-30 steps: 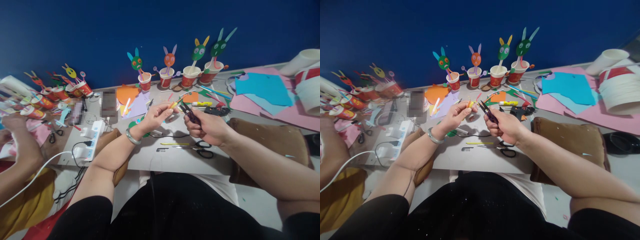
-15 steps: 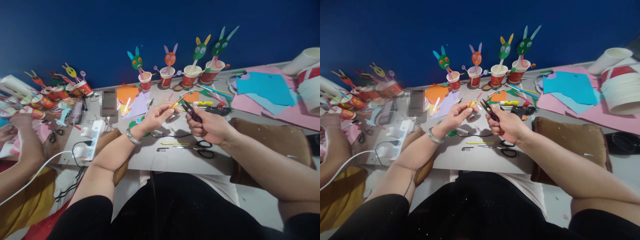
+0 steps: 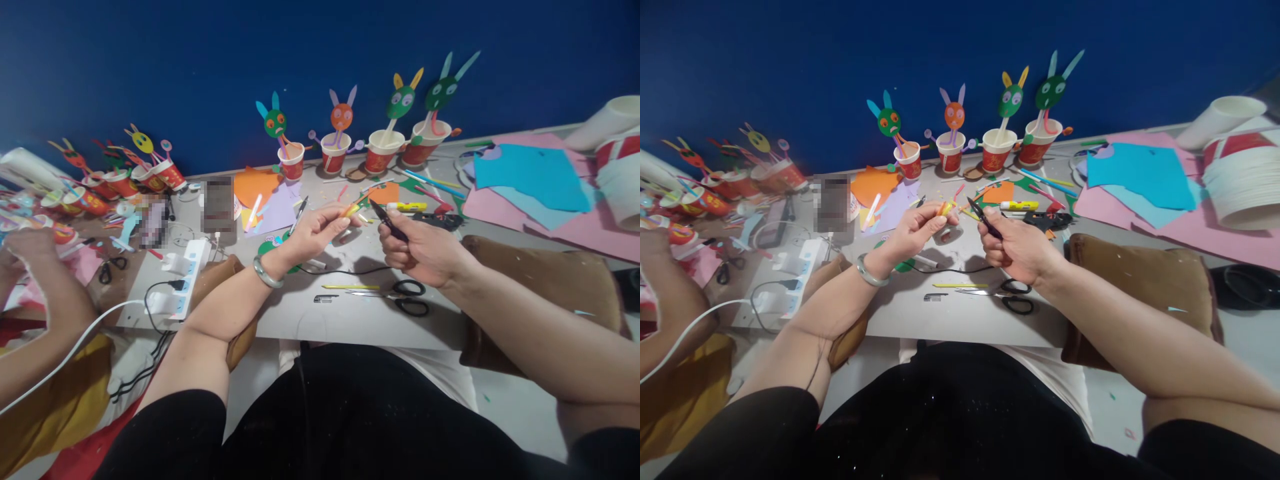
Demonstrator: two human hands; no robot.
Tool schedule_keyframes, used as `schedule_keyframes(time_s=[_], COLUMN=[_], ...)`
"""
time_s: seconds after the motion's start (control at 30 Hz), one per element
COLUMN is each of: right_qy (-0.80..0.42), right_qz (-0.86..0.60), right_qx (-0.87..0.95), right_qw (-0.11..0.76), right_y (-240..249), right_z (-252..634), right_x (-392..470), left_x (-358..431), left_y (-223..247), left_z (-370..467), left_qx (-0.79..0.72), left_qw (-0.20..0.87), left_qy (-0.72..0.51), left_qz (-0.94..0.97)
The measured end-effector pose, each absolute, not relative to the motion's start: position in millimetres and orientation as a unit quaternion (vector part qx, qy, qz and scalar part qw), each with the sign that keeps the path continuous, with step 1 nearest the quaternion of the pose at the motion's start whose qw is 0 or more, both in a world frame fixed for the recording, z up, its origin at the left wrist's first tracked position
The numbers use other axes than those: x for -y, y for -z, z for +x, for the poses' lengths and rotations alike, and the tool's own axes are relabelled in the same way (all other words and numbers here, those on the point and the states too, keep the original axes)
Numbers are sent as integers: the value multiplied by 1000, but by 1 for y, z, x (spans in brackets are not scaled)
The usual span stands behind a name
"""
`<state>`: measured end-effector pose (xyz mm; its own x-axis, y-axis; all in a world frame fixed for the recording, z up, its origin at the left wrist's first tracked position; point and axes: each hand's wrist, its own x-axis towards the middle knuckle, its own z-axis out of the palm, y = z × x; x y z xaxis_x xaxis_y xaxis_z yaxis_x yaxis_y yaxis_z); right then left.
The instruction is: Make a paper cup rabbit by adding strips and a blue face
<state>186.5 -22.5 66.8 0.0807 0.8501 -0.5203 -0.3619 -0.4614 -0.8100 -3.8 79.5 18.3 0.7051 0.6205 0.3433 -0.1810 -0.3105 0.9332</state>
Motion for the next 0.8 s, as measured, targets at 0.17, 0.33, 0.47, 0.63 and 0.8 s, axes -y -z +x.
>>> schedule_keyframes(time_s=[0.17, 0.33, 0.47, 0.63, 0.8], right_qy=[-602, -482, -213, -113, -179], right_qz=[-580, -620, -658, -666, -621], right_qx=[217, 424, 649, 713, 748], right_qw=[504, 451, 317, 188, 150], right_y=[-69, -43, -25, -13, -1], right_z=[190, 206, 218, 224, 224], right_x=[24, 34, 44, 46, 44], left_x=[-82, -83, -83, -87, -88], left_y=[-18, -16, -19, -18, -13], left_z=[-5, -4, -5, -5, -3], left_qx=[-166, -196, -230, -239, -224], left_qw=[554, 584, 551, 525, 555], left_qy=[-378, -399, -428, -457, -455], left_qz=[723, 679, 679, 677, 659])
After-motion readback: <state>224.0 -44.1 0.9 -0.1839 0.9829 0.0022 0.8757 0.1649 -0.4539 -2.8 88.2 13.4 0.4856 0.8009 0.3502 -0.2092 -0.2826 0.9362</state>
